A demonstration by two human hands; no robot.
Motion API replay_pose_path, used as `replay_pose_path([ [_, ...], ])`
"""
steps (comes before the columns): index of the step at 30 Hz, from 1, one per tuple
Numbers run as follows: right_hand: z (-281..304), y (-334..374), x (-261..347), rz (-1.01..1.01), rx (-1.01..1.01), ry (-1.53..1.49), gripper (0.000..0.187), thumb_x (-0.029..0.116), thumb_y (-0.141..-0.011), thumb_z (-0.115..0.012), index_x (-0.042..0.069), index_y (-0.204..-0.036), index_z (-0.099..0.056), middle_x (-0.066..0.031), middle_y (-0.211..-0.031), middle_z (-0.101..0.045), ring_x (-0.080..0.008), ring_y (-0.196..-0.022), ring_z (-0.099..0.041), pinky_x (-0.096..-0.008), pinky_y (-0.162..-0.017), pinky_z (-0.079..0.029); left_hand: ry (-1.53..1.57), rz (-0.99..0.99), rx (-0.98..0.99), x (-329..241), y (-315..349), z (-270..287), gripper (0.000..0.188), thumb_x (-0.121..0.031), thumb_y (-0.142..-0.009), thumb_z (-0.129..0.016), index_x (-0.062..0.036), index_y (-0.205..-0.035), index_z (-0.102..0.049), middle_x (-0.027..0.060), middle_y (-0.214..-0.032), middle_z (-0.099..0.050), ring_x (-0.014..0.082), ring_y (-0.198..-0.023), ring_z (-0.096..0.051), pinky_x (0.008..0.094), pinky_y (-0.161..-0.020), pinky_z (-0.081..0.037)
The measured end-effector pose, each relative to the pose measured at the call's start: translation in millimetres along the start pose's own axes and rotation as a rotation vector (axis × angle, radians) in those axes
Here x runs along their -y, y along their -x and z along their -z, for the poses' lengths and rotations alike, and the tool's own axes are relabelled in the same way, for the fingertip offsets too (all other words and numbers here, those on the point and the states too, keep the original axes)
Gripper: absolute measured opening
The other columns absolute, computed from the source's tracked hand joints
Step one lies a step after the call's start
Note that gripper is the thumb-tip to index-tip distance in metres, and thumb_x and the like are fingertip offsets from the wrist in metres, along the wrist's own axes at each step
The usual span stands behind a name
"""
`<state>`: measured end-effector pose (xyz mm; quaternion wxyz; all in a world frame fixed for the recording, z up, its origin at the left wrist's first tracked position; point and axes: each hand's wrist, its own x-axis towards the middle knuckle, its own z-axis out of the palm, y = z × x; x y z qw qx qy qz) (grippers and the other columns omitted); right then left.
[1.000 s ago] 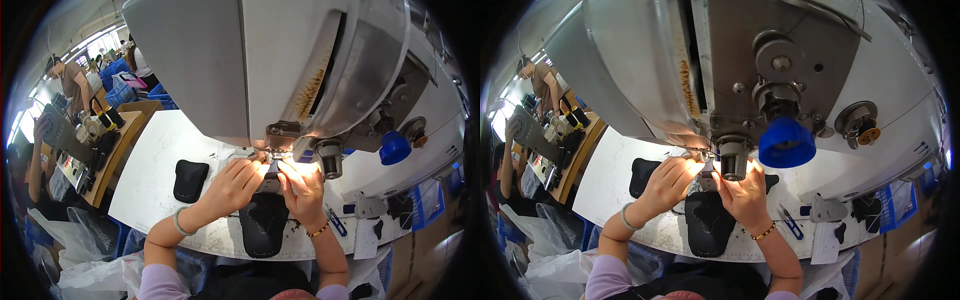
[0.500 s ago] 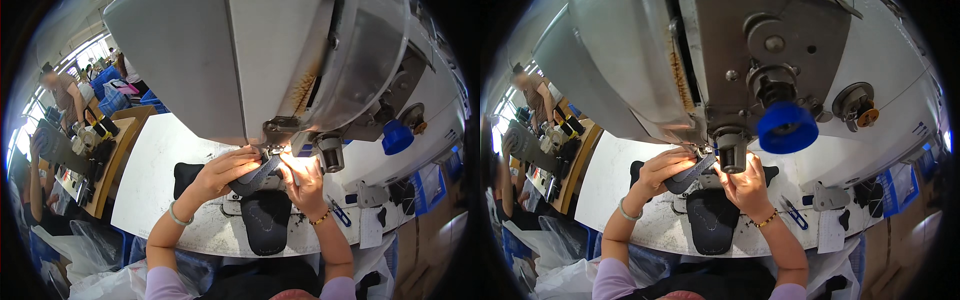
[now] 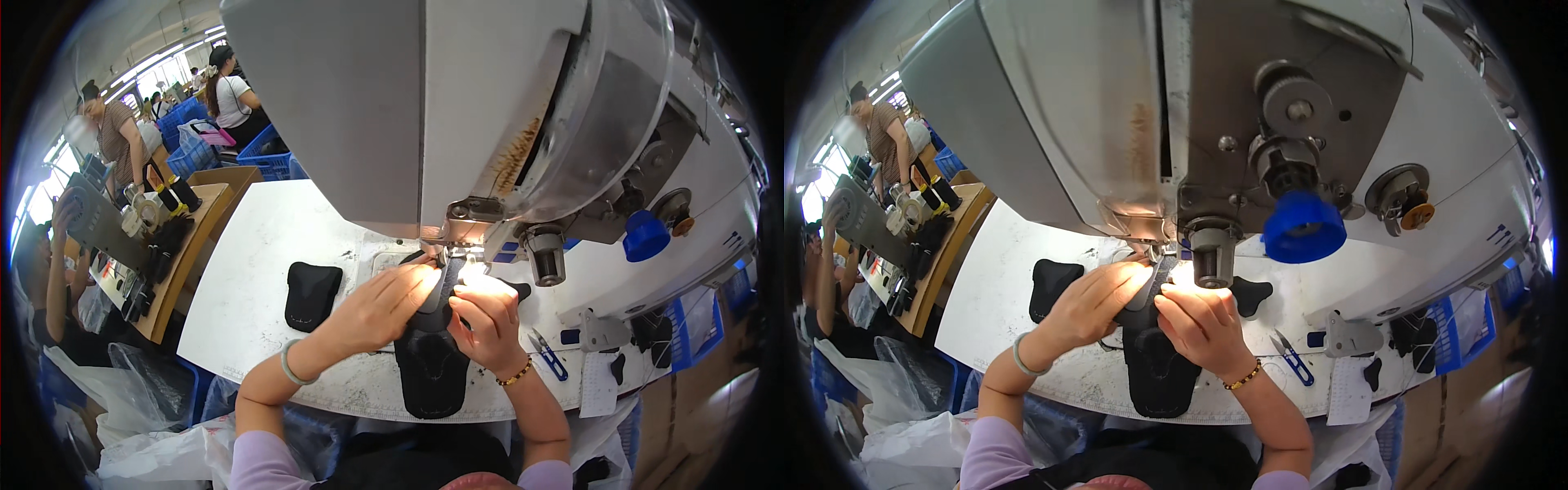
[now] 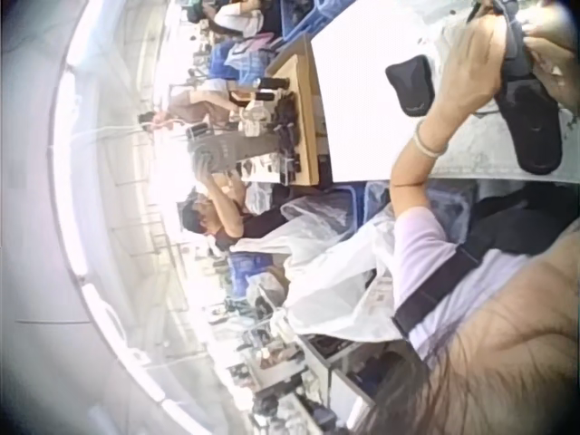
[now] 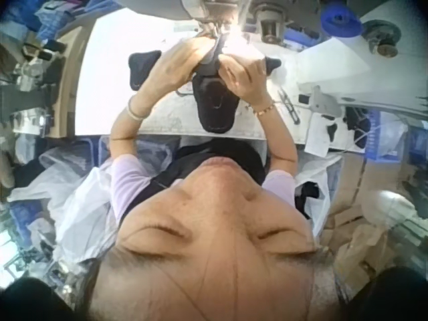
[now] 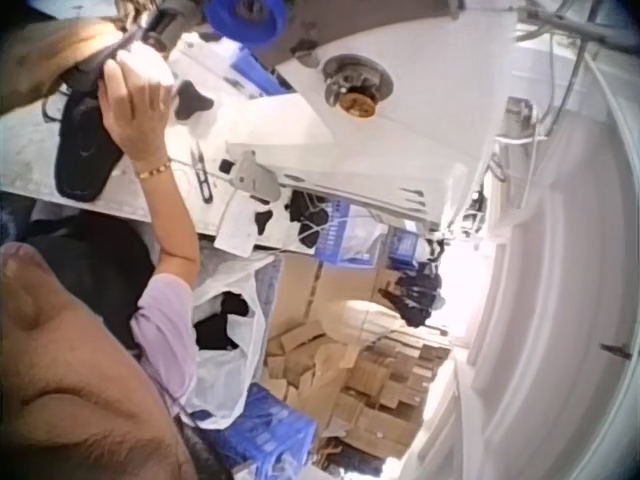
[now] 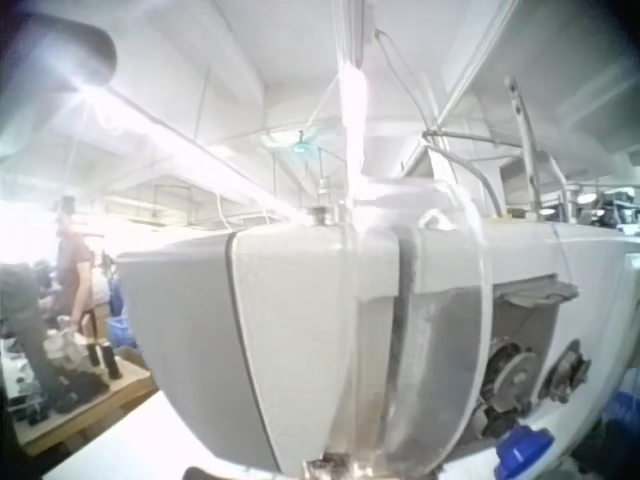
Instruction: The person sews black fabric parts using a sewing machine in a factory setting. They repeatedly position the fabric under the needle, guide it through the machine, and trim excess thread with scissors. The person handles multiple fabric pieces one at a time, aligning them carefully before stitching.
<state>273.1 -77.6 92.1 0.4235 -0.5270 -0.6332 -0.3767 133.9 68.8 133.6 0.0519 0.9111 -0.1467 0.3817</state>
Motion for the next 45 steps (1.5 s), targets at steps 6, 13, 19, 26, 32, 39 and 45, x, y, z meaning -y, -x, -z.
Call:
replay_pose_path([
  [6,9,0,1,-0.004,0.044,-0.065,0.034,0.004,-0.073,-0.068,0.010,-0.105,-0.059,-0.0002,-0.108,-0.061,-0.0127,-0.085,-0.058,-0.0296,-0.079,-0.040,-0.181,0.075,0.012,-23,-7,-5,0.041,0.006,-0.069,-0.057,0.0114,-0.109,-0.054,0.0225,-0.106,-0.057,0.0352,-0.098,-0.060,0.0377,-0.086,-0.051],
  [13,13,5,-7,-0.027,0.103,-0.060,0.024,0.003,-0.075,-0.065,0.009,-0.098,-0.062,0.0011,-0.106,-0.064,-0.0094,-0.073,-0.054,-0.0271,-0.081,-0.039,-0.145,0.094,-0.072,-22,-3,-19,0.053,0.007,-0.059,-0.054,0.0127,-0.112,-0.051,0.0250,-0.111,-0.055,0.0380,-0.103,-0.058,0.0403,-0.088,-0.050],
  [19,14,-2,-9,-0.056,0.152,-0.091,0.024,-0.001,-0.073,-0.066,0.006,-0.095,-0.062,-0.0035,-0.103,-0.064,-0.0205,-0.090,-0.058,-0.0342,-0.083,-0.046,-0.140,0.095,-0.125,-12,1,-28,0.040,0.012,-0.070,-0.052,0.0149,-0.110,-0.052,0.0254,-0.109,-0.054,0.0387,-0.106,-0.058,0.0397,-0.089,-0.051],
  [26,11,-4,-13,-0.131,0.163,-0.027,0.028,0.003,-0.074,-0.066,0.013,-0.101,-0.066,0.0024,-0.094,-0.062,-0.0156,-0.079,-0.057,-0.0315,-0.075,-0.045,-0.140,0.096,-0.164,-1,3,-36,0.037,0.012,-0.073,-0.052,0.0137,-0.110,-0.052,0.0246,-0.111,-0.055,0.0357,-0.106,-0.059,0.0359,-0.087,-0.052],
  [32,10,-6,-11,-0.192,0.202,0.020,0.027,0.008,-0.077,-0.066,0.014,-0.104,-0.067,0.0004,-0.098,-0.063,-0.0179,-0.086,-0.057,-0.0341,-0.087,-0.040,-0.056,0.114,-0.214,12,9,-45,0.037,0.011,-0.075,-0.053,0.0106,-0.113,-0.053,0.0237,-0.111,-0.056,0.0351,-0.101,-0.060,0.0350,-0.082,-0.053],
  [39,8,-5,-10,-0.253,0.187,-0.004,0.024,0.011,-0.079,-0.067,0.015,-0.102,-0.069,-0.0009,-0.099,-0.063,-0.0188,-0.089,-0.056,-0.0349,-0.088,-0.039,0.036,0.095,-0.251,22,11,-50,0.038,0.011,-0.074,-0.056,0.0072,-0.112,-0.055,0.0231,-0.113,-0.056,0.0347,-0.099,-0.061,0.0374,-0.082,-0.053],
  [45,8,-8,-6,-0.215,0.139,-0.003,0.025,0.011,-0.078,-0.069,0.015,-0.102,-0.069,-0.0007,-0.097,-0.062,-0.0206,-0.091,-0.055,-0.0363,-0.085,-0.040,0.020,0.037,-0.331,35,13,-55,0.040,0.011,-0.068,-0.061,0.0055,-0.108,-0.056,0.0226,-0.114,-0.059,0.0373,-0.102,-0.061,0.0388,-0.085,-0.052],
])
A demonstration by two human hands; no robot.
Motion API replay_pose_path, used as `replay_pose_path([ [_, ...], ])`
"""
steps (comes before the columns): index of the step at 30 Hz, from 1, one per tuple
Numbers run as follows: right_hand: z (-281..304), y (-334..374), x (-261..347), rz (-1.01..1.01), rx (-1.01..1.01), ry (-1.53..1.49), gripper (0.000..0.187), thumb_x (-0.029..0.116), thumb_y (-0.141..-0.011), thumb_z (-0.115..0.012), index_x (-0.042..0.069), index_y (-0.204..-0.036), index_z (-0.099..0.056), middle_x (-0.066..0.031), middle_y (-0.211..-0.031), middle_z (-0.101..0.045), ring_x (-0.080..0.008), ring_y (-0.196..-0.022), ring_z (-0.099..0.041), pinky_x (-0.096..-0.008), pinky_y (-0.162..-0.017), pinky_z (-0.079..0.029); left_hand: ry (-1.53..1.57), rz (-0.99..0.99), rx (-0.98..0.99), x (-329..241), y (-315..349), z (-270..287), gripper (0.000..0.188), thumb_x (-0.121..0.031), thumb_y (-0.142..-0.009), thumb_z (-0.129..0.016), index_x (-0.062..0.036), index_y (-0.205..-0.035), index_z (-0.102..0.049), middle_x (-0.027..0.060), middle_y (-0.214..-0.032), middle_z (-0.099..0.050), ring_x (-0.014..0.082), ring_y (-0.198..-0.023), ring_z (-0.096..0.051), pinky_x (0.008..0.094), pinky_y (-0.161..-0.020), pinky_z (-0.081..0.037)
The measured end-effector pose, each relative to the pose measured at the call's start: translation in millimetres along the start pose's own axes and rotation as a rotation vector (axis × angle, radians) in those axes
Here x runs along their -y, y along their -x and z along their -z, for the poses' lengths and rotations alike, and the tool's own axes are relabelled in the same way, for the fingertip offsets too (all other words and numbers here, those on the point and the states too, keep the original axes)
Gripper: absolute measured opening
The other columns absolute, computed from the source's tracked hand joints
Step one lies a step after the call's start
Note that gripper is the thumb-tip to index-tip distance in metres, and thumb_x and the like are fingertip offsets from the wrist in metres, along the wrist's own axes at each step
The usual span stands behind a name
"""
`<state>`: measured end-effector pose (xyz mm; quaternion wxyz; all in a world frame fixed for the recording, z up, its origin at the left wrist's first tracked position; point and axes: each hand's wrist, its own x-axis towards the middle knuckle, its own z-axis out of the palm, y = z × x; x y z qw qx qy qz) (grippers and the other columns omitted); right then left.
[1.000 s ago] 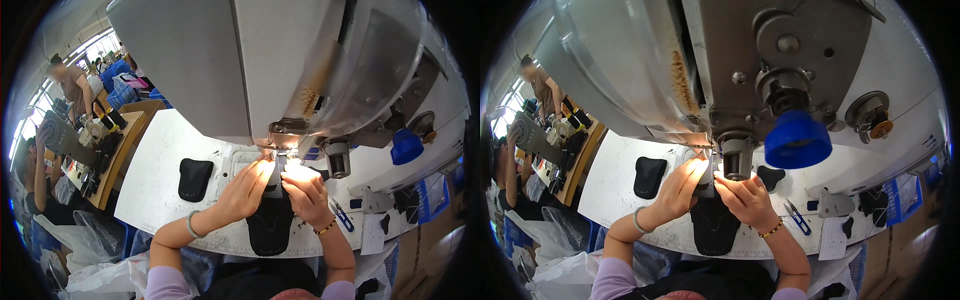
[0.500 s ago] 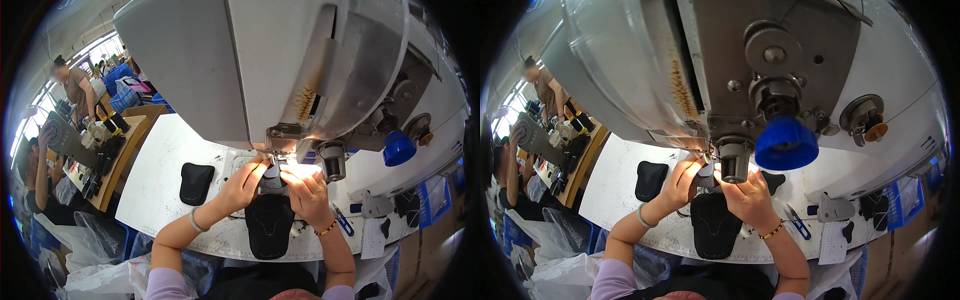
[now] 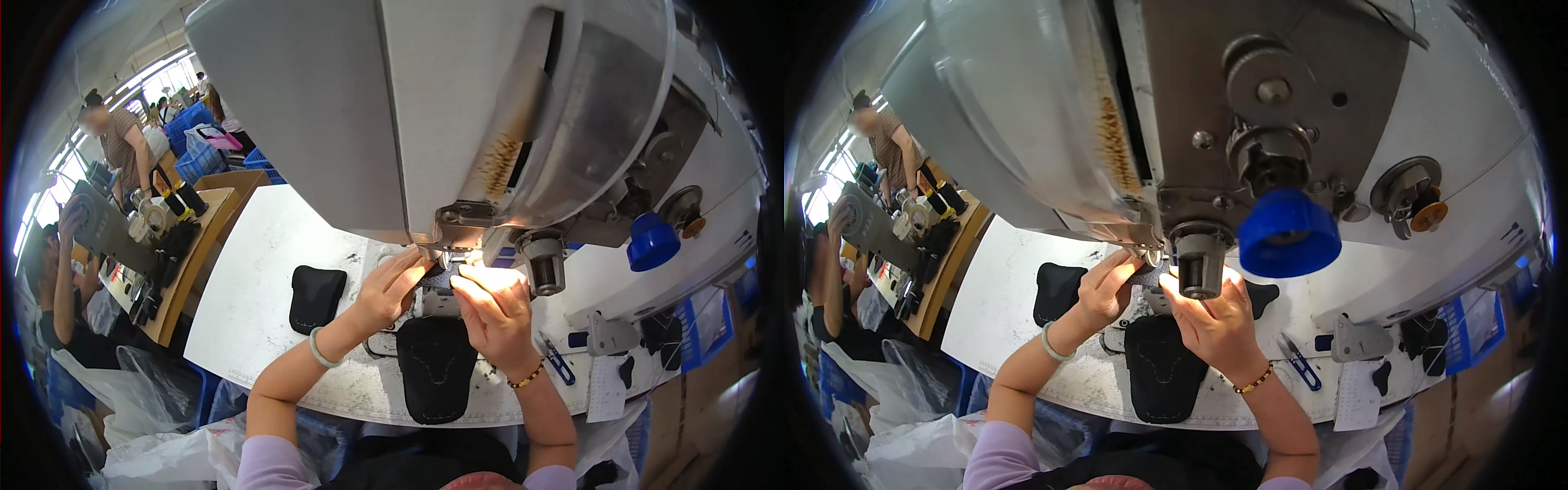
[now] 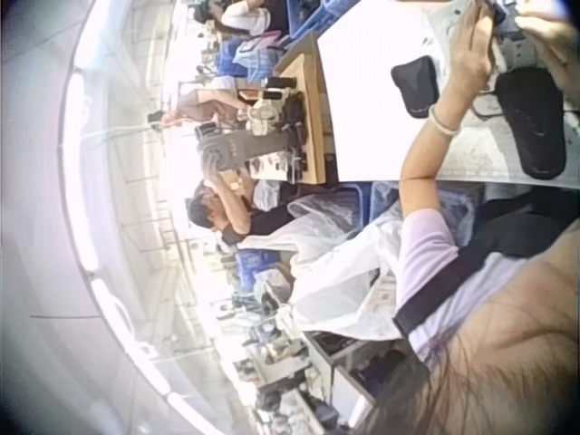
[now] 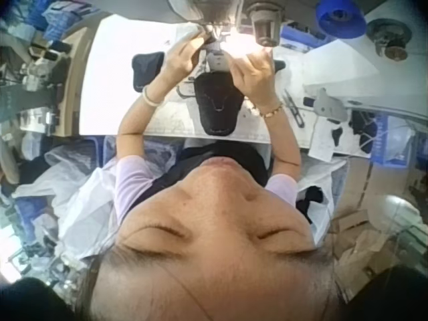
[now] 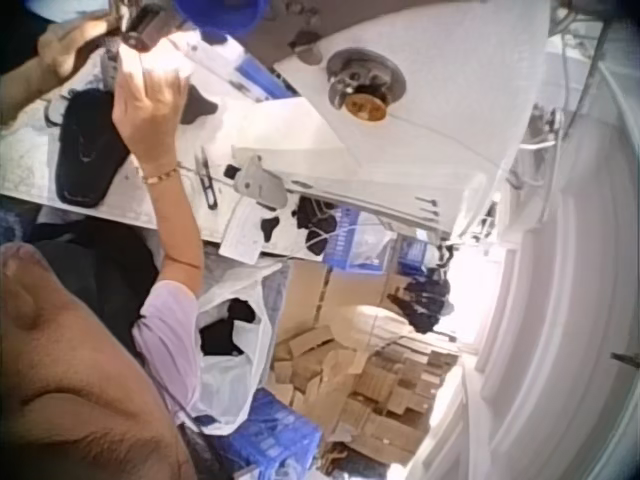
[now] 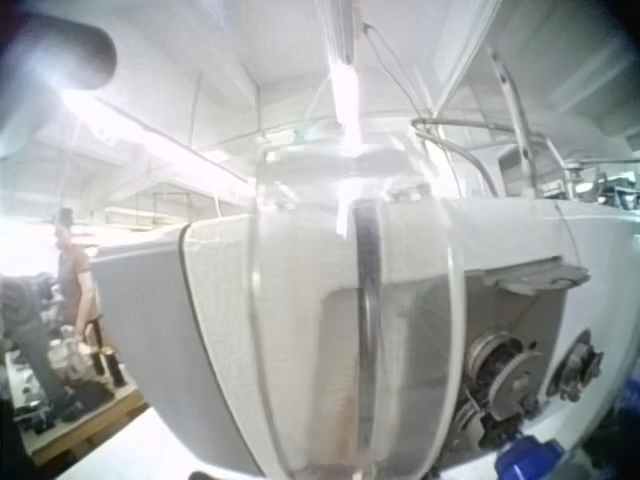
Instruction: The person sews black fabric parts using a sewing machine in a factory setting. They repeatedly position the fabric under the needle, guide it through the machine, and trim excess thread with scissors. The person handles multiple fabric pieces one at a time, aligning them carefully before stitching.
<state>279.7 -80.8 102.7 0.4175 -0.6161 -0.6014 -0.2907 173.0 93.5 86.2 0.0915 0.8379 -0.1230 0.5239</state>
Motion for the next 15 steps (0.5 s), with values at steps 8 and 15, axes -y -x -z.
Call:
replay_pose_path([
  [8,-2,1,-1,0.001,-0.041,0.021,0.028,0.009,-0.077,-0.070,0.014,-0.105,-0.068,-0.0002,-0.094,-0.060,-0.0216,-0.091,-0.055,-0.0362,-0.084,-0.040,-0.045,-0.006,0.001,-5,-5,7,0.036,0.012,-0.066,-0.059,0.0043,-0.102,-0.060,0.0195,-0.108,-0.063,0.0338,-0.100,-0.062,0.0367,-0.083,-0.053],
  [15,1,-6,3,-0.023,-0.027,-0.014,0.028,0.011,-0.078,-0.071,0.014,-0.106,-0.067,0.0019,-0.093,-0.064,-0.0163,-0.085,-0.057,-0.0349,-0.088,-0.037,0.032,0.021,0.120,-4,-7,21,0.048,0.012,-0.062,-0.056,0.0023,-0.109,-0.057,0.0194,-0.118,-0.059,0.0339,-0.112,-0.057,0.0378,-0.088,-0.052],
])
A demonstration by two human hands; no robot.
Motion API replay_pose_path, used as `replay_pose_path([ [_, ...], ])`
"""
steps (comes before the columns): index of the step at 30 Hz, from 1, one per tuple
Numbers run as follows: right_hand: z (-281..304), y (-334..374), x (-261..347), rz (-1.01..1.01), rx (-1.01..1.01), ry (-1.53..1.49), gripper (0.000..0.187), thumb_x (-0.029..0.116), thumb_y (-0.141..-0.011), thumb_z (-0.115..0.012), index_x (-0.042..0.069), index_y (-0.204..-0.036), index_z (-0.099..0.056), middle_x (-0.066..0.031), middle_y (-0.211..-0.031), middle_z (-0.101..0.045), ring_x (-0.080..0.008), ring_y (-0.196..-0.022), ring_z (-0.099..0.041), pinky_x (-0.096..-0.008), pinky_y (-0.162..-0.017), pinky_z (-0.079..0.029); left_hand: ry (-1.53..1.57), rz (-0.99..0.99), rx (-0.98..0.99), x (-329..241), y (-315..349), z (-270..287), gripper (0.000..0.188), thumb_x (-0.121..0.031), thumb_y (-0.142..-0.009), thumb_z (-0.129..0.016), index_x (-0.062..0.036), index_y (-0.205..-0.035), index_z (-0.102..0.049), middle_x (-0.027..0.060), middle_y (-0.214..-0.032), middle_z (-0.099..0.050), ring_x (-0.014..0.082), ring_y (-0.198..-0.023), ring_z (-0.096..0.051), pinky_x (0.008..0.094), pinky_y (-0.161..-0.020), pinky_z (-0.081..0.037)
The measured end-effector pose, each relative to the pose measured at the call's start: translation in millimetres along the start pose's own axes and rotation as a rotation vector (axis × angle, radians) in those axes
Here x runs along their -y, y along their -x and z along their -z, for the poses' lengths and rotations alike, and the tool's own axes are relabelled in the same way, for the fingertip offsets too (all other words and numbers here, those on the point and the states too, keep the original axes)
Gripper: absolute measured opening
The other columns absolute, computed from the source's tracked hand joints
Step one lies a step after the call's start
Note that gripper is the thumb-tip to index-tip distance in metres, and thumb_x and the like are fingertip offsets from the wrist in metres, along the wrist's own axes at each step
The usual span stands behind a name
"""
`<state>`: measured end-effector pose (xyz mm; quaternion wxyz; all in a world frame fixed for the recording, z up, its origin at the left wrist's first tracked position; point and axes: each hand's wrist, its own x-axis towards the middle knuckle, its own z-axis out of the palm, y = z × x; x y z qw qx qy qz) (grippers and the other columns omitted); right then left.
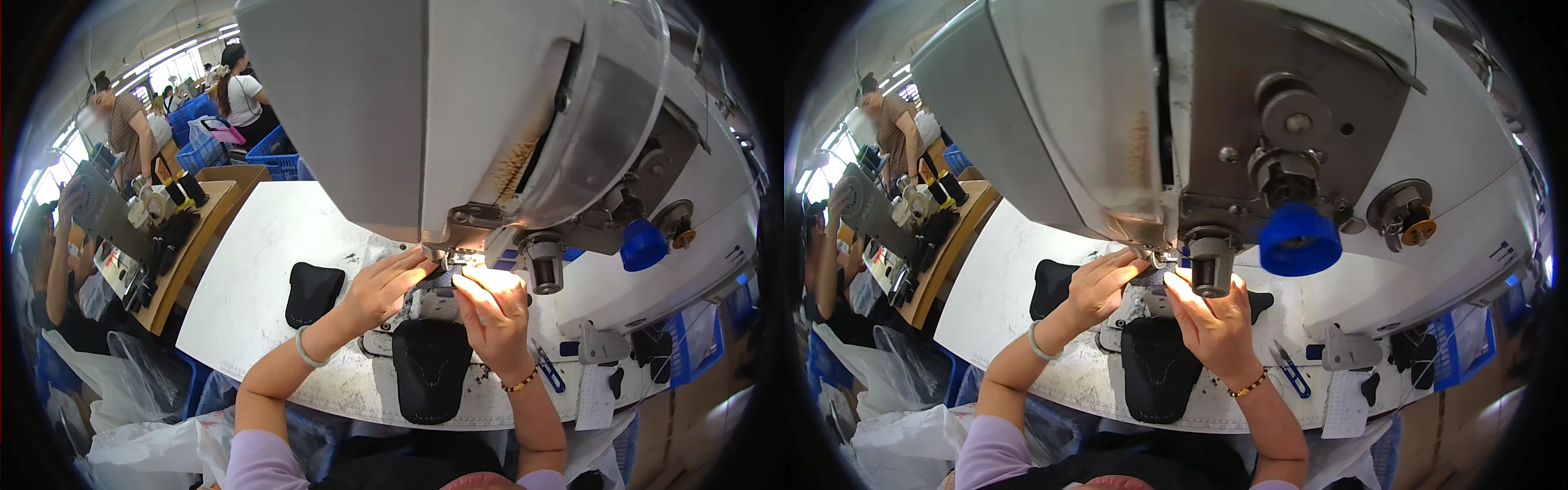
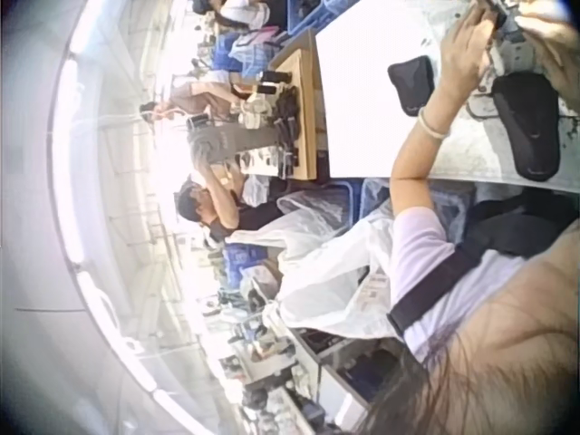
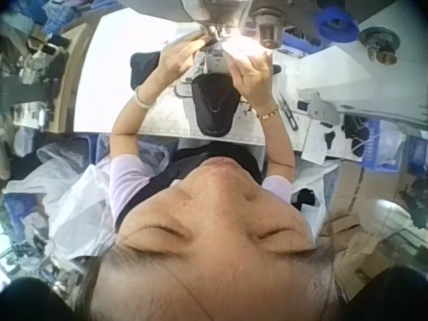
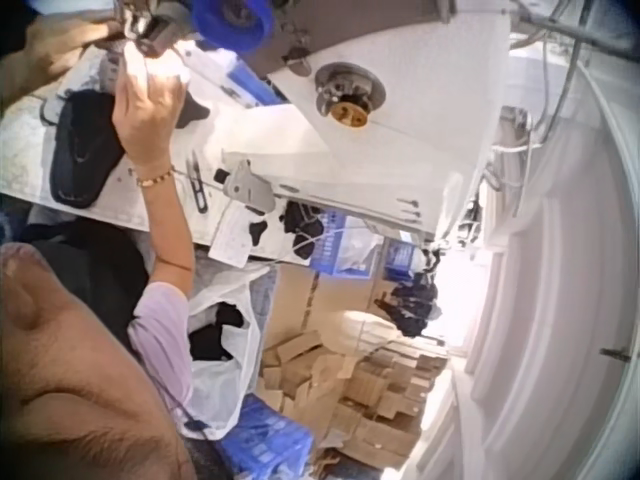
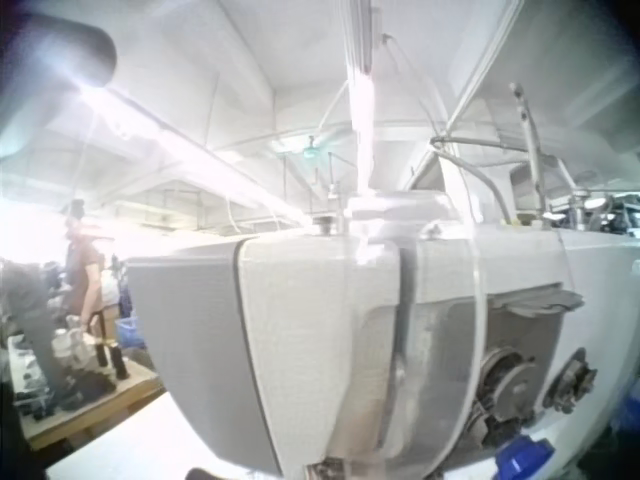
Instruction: The person sews black fabric parts using a sewing machine in a factory setting. They repeatedly position the fabric under the needle, guide it through the machine, and trim excess thread with scissors. The person handles multiple fabric pieces one at a time, aligning them carefully before stitching.
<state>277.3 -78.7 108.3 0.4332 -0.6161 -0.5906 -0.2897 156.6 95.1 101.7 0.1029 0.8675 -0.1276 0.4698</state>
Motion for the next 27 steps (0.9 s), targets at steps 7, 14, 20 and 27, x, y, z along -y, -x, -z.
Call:
replay_pose_path([
  [7,-2,6,2,-0.031,-0.007,0.112,0.026,0.015,-0.079,-0.070,0.017,-0.105,-0.067,0.0038,-0.094,-0.065,-0.0107,-0.081,-0.056,-0.0331,-0.101,-0.028,-0.071,0.064,0.149,-18,-15,17,0.048,0.013,-0.064,-0.056,-0.0003,-0.111,-0.058,0.0149,-0.119,-0.059,0.0271,-0.111,-0.057,0.0350,-0.086,-0.053],
  [14,-1,0,8,0.021,-0.003,0.081,0.022,0.005,-0.077,-0.069,0.006,-0.099,-0.065,-0.0056,-0.102,-0.062,-0.0227,-0.097,-0.056,-0.0369,-0.088,-0.040,-0.035,0.142,0.208,-19,-12,20,0.048,0.011,-0.069,-0.055,-0.0002,-0.116,-0.054,0.0147,-0.121,-0.057,0.0256,-0.112,-0.056,0.0331,-0.088,-0.051],
  [20,0,-2,7,0.007,-0.022,0.086,0.022,0.005,-0.077,-0.069,0.006,-0.099,-0.066,-0.0057,-0.101,-0.062,-0.0232,-0.097,-0.056,-0.0362,-0.089,-0.040,-0.175,0.104,0.216,-36,-19,18,0.045,0.006,-0.073,-0.054,0.0049,-0.118,-0.050,0.0191,-0.121,-0.056,0.0271,-0.112,-0.056,0.0341,-0.091,-0.049],
  [27,0,-1,3,0.019,-0.027,0.075,0.021,0.005,-0.078,-0.068,0.006,-0.099,-0.066,-0.0055,-0.101,-0.062,-0.0231,-0.096,-0.057,-0.0352,-0.087,-0.040,0.052,0.284,0.205,-27,-26,28,0.026,-0.009,-0.084,-0.058,0.0019,-0.108,-0.061,0.0145,-0.093,-0.066,0.0271,-0.096,-0.064,0.0326,-0.082,-0.052],
])
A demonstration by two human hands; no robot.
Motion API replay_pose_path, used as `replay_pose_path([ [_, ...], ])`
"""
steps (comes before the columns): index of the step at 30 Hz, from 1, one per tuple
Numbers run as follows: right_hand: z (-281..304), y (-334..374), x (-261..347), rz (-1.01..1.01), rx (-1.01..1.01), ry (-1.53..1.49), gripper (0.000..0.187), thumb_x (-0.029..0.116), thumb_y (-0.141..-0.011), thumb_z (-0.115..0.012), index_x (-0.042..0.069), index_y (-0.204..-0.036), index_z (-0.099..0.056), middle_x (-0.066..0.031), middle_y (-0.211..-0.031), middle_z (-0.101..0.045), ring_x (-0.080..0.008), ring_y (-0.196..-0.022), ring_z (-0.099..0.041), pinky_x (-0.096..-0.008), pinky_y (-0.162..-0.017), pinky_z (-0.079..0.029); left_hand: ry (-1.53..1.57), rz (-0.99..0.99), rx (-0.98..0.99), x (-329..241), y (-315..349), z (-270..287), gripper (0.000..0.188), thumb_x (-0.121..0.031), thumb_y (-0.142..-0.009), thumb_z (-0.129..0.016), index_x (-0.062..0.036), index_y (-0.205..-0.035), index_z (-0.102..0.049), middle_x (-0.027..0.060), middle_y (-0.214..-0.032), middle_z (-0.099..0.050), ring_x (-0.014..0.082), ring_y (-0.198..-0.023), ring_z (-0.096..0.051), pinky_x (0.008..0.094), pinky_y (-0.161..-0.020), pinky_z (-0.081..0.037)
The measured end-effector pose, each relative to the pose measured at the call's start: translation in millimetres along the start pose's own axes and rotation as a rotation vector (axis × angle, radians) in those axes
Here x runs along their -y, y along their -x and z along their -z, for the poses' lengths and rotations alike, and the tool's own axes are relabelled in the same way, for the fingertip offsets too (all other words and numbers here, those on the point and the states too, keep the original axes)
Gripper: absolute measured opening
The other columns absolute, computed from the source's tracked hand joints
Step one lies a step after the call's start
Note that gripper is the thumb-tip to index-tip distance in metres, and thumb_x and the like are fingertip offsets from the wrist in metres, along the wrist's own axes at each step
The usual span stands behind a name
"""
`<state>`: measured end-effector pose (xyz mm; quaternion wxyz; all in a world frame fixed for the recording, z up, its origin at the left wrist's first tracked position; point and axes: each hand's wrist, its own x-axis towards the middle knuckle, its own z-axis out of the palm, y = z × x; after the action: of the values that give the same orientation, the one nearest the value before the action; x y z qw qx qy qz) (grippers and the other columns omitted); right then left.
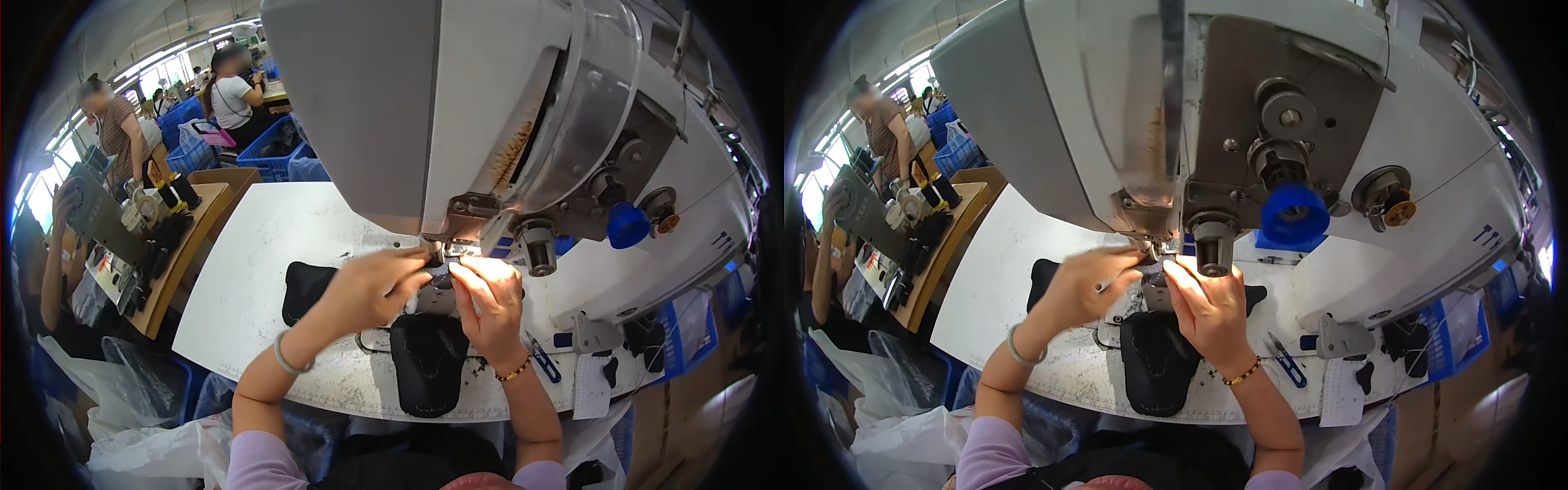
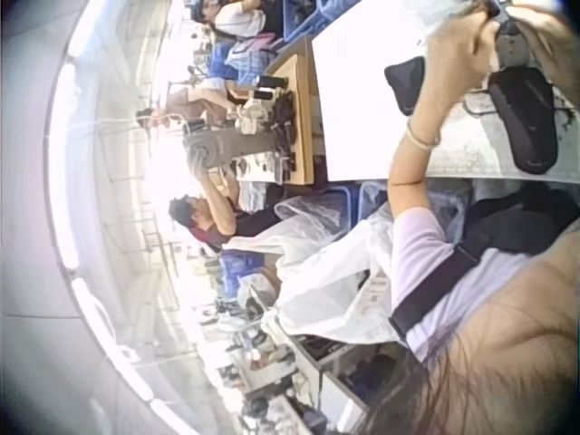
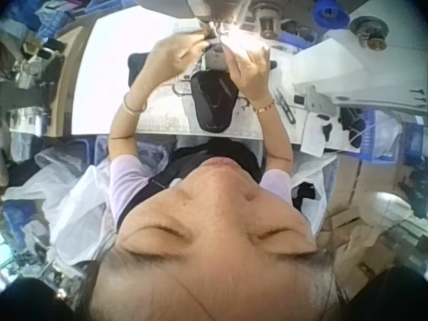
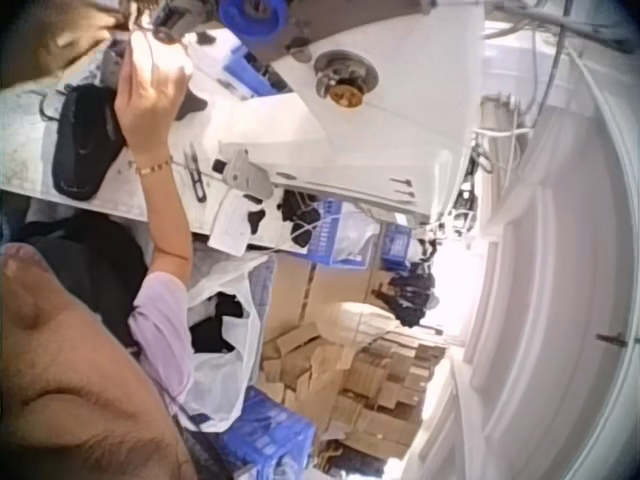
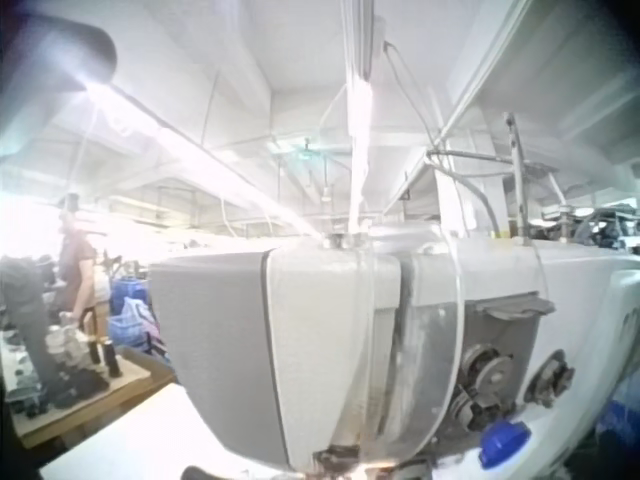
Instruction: The person sews black fabric parts using a sewing machine in a factory setting. They repeatedly position the fabric under the needle, guide it through the machine, and trim excess thread with scissors. The person handles multiple fabric pieces one at a time, aligning them carefully before stitching.
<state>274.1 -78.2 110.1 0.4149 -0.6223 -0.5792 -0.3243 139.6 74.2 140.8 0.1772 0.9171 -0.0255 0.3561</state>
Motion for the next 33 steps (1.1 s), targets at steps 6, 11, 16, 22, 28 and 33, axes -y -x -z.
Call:
replay_pose_path([
  [6,-3,1,-4,-0.030,-0.009,-0.041,0.023,0.009,-0.080,-0.068,0.012,-0.103,-0.067,-0.0002,-0.084,-0.061,-0.0182,-0.076,-0.052,-0.0347,-0.079,-0.039,0.981,0.867,0.130,66,-17,-14,0.026,-0.014,-0.083,-0.061,0.0039,-0.102,-0.062,0.0117,-0.099,-0.067,0.0204,-0.089,-0.065,0.0314,-0.082,-0.051],
  [11,-5,5,-11,0.011,-0.049,-0.096,0.027,0.008,-0.077,-0.070,0.013,-0.104,-0.066,-0.0009,-0.093,-0.060,-0.0189,-0.085,-0.054,-0.0349,-0.079,-0.042,1.474,0.974,0.049,30,-8,-16,0.026,-0.011,-0.082,-0.065,0.0019,-0.104,-0.062,0.0106,-0.099,-0.066,0.0157,-0.087,-0.065,0.0291,-0.081,-0.053],
  [16,-6,14,-10,0.127,-0.083,-0.036,0.033,0.007,-0.074,-0.071,0.014,-0.105,-0.065,0.0020,-0.104,-0.059,-0.0155,-0.089,-0.055,-0.0293,-0.080,-0.041,1.515,0.931,-0.036,30,3,-19,0.023,-0.005,-0.080,-0.066,0.0016,-0.102,-0.063,0.0103,-0.095,-0.067,0.0159,-0.085,-0.065,0.0279,-0.078,-0.054],
  [22,-3,14,-3,0.209,-0.011,-0.028,0.035,0.007,-0.071,-0.069,0.014,-0.105,-0.065,0.0028,-0.105,-0.058,-0.0119,-0.098,-0.057,-0.0265,-0.079,-0.040,1.409,0.803,-0.156,-2,6,-19,0.028,-0.005,-0.081,-0.065,-0.0001,-0.108,-0.059,0.0081,-0.098,-0.064,0.0149,-0.085,-0.063,0.0282,-0.077,-0.054],
  [28,2,15,-5,0.250,0.042,-0.037,0.031,0.008,-0.074,-0.066,0.011,-0.105,-0.067,0.0025,-0.110,-0.060,-0.0107,-0.100,-0.057,-0.0256,-0.078,-0.040,1.472,0.874,-0.177,-8,7,-20,0.027,-0.005,-0.081,-0.064,0.0005,-0.107,-0.058,0.0076,-0.096,-0.063,0.0148,-0.085,-0.063,0.0289,-0.076,-0.055],
  [33,4,13,-2,0.208,0.060,-0.054,0.031,0.007,-0.074,-0.065,0.011,-0.104,-0.068,0.0037,-0.110,-0.061,-0.0096,-0.099,-0.057,-0.0258,-0.081,-0.041,1.531,0.911,-0.163,-2,8,-22,0.018,-0.002,-0.081,-0.061,0.0005,-0.098,-0.059,0.0070,-0.090,-0.063,0.0155,-0.081,-0.064,0.0286,-0.073,-0.054],
])
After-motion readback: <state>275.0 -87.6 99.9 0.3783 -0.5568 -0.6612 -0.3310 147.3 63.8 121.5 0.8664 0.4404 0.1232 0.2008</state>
